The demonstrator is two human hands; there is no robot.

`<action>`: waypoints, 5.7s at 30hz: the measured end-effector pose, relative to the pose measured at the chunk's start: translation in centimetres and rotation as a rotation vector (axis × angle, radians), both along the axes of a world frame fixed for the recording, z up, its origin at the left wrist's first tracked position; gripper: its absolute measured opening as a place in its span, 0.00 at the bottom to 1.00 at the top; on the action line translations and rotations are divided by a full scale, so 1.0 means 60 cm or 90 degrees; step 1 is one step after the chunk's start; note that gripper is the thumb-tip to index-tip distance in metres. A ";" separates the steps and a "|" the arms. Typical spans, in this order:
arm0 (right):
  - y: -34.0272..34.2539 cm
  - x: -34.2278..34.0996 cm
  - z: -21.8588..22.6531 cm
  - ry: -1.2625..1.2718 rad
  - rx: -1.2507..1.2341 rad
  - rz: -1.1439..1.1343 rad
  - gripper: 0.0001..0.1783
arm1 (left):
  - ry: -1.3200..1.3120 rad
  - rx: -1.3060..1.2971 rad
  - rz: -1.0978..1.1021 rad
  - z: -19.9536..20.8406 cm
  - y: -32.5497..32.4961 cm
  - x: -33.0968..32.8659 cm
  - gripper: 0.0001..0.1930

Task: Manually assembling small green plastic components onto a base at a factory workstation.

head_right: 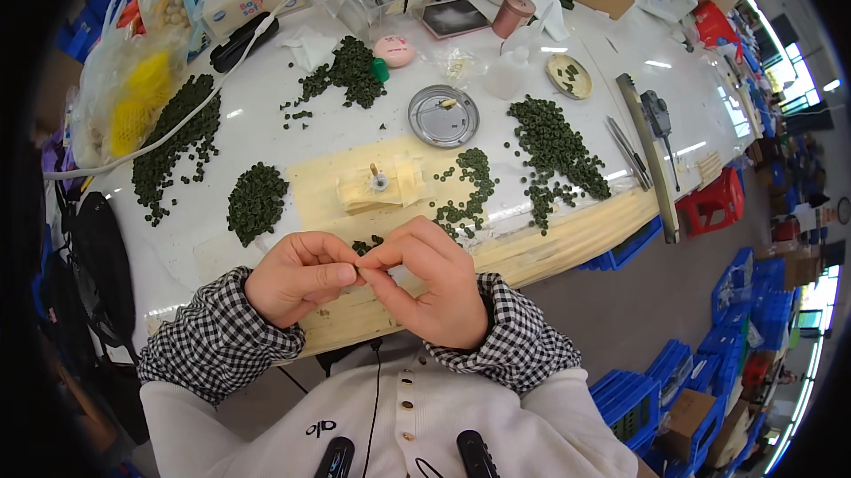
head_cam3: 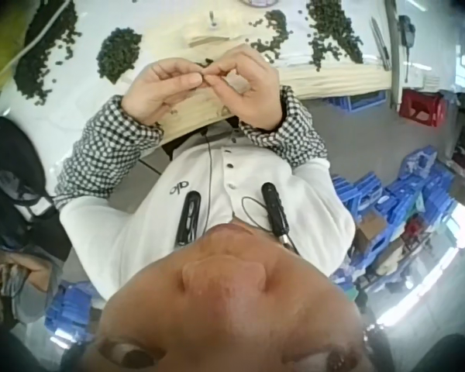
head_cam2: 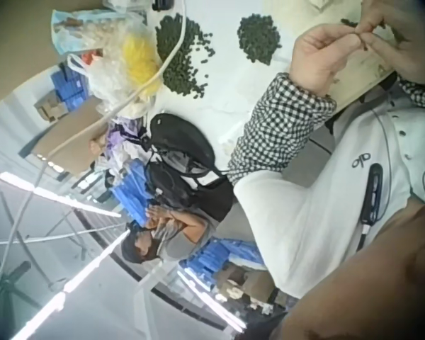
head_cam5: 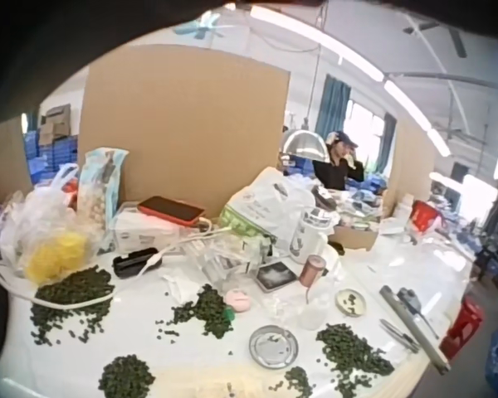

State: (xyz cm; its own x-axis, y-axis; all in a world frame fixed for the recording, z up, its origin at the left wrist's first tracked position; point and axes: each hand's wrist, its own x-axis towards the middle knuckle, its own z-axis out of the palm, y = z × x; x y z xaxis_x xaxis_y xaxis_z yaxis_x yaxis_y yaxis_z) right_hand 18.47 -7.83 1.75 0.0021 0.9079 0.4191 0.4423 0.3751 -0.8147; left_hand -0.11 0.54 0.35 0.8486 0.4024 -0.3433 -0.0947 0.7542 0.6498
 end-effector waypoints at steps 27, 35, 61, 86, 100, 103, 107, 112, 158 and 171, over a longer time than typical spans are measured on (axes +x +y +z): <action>-0.006 -0.008 -0.013 0.630 -0.386 0.175 0.06 | 0.055 0.239 0.072 0.023 -0.012 0.003 0.08; -0.010 -0.021 -0.015 0.376 -0.216 0.027 0.07 | 0.092 0.194 0.097 0.022 -0.013 0.008 0.07; -0.001 0.002 -0.008 0.035 -0.025 0.002 0.09 | 0.060 0.115 0.037 0.009 -0.006 0.004 0.08; -0.008 -0.006 -0.023 0.290 -0.185 0.052 0.07 | 0.131 0.283 0.060 0.010 -0.015 0.004 0.08; -0.014 0.044 -0.007 0.142 -0.143 -0.159 0.06 | 0.272 0.282 -0.026 0.017 0.002 0.005 0.07; -0.013 0.060 -0.010 -0.024 -0.107 -0.140 0.06 | 0.251 0.296 0.000 0.012 0.000 0.005 0.07; -0.010 0.068 0.003 -0.244 -0.085 -0.063 0.07 | 0.091 0.019 -0.003 0.006 0.012 -0.002 0.06; -0.009 0.061 -0.003 -0.314 -0.066 -0.077 0.09 | -0.102 -0.196 0.069 -0.010 0.001 0.000 0.14; -0.021 0.041 -0.010 0.010 -0.147 -0.166 0.08 | -0.030 -0.071 -0.004 0.003 0.003 0.006 0.17; -0.021 0.019 -0.001 0.372 -0.293 -0.002 0.09 | 0.016 -0.023 0.019 0.008 0.001 0.005 0.08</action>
State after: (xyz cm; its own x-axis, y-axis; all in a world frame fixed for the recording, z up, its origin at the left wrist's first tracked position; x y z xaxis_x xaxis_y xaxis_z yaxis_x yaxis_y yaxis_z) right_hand 19.61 -9.08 1.68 0.1116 0.9910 -0.0734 -0.1114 -0.0609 -0.9919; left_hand 0.19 0.60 0.84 0.8272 0.4150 -0.3788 -0.1022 0.7741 0.6248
